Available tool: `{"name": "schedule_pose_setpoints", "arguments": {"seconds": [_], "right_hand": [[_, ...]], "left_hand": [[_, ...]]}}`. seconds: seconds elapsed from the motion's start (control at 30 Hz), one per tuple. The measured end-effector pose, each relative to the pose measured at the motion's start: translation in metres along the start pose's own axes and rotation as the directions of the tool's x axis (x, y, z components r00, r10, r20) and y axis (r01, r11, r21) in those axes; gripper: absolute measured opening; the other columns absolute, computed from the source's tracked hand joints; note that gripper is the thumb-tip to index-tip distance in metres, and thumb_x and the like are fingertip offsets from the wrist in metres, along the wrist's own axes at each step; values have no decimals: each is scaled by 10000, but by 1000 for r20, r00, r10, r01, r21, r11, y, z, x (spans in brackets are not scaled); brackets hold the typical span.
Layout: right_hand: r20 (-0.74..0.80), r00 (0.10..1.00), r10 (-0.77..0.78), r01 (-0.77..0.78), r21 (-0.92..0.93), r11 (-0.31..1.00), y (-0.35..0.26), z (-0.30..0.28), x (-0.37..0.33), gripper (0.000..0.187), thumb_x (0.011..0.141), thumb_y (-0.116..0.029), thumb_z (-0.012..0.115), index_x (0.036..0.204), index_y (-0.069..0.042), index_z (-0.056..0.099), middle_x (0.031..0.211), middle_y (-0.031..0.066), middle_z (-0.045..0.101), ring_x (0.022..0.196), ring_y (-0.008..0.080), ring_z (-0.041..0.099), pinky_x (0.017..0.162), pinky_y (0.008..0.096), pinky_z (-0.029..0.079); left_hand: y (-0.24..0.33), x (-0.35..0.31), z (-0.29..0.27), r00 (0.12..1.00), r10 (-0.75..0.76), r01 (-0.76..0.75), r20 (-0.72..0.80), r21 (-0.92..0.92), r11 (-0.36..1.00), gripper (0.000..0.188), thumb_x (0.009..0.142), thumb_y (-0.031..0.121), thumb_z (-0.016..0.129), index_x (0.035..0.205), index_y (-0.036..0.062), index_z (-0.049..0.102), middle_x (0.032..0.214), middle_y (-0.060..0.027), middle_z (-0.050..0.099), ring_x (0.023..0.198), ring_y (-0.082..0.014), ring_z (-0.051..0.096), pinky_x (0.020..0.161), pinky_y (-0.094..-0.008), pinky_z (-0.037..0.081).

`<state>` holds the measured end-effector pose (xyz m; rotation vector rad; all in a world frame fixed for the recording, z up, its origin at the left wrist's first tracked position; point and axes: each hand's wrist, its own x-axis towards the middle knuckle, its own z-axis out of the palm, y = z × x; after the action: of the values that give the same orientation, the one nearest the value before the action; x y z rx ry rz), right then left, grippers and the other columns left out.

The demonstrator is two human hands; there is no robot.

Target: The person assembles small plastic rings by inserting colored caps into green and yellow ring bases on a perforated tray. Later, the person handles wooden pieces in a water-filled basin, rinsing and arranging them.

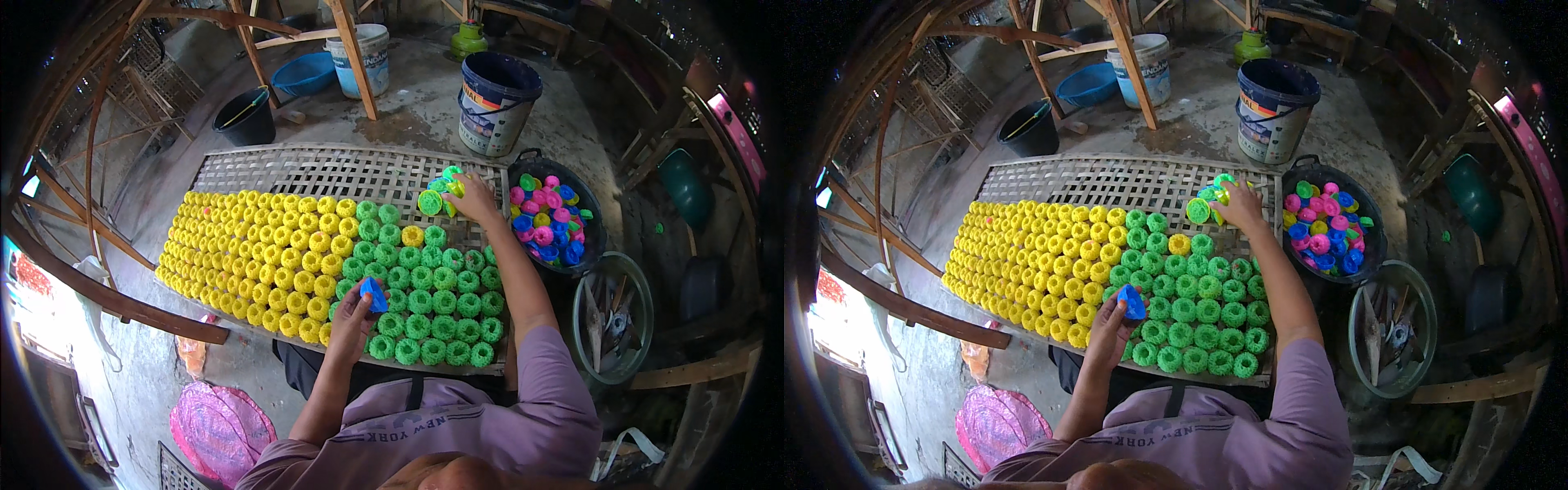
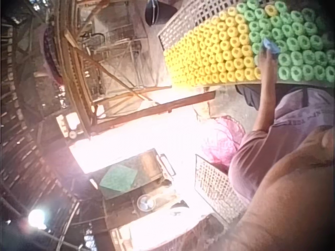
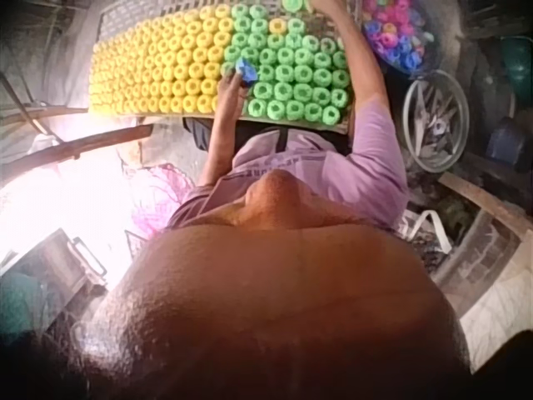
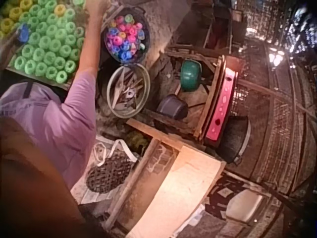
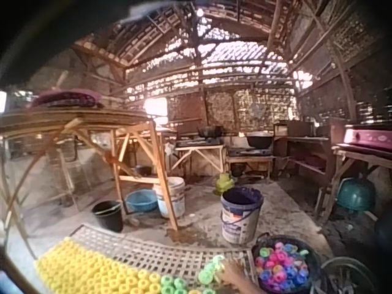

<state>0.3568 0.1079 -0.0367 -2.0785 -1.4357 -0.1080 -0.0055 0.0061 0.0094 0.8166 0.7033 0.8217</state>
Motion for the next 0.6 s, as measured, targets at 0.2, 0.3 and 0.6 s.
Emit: {"name": "schedule_pose_setpoints", "arguments": {"seconds": [0.2, 0.3, 0.6], "right_hand": [[-39, 962, 270, -183, 641, 745, 69, 30, 29, 258, 814, -265, 695, 979, -70, 661, 913, 101, 673, 821, 212, 639, 705, 315, 486], [125, 892, 434, -319, 856, 408, 91, 33, 31, 268, 857, -257, 671, 973, -16, 644, 891, 56, 663, 784, 119, 608, 669, 255, 468], [-25, 952, -305, 303, -69, 951, 59, -14, -28, 383, 762, -179, 733, 1093, -35, 606, 1081, 120, 615, 968, 274, 598, 839, 358, 477]], "left_hand": [[9, -5, -7, 998, 59, -59, -13, 26, 998, 460, 973, 234, 501, 1351, -1, 382, 1349, -130, 482, 1135, -248, 561, 925, -351, 485], [8, -4, -10, 999, 36, -36, -25, 7, 999, 454, 974, 241, 500, 1344, 2, 391, 1348, -126, 484, 1136, -249, 560, 930, -357, 482], [0, 3, 2, 1000, -6, 8, 22, -74, 997, 439, 969, 217, 516, 1331, 1, 392, 1314, -130, 504, 1120, -250, 565, 951, -364, 469]]}}
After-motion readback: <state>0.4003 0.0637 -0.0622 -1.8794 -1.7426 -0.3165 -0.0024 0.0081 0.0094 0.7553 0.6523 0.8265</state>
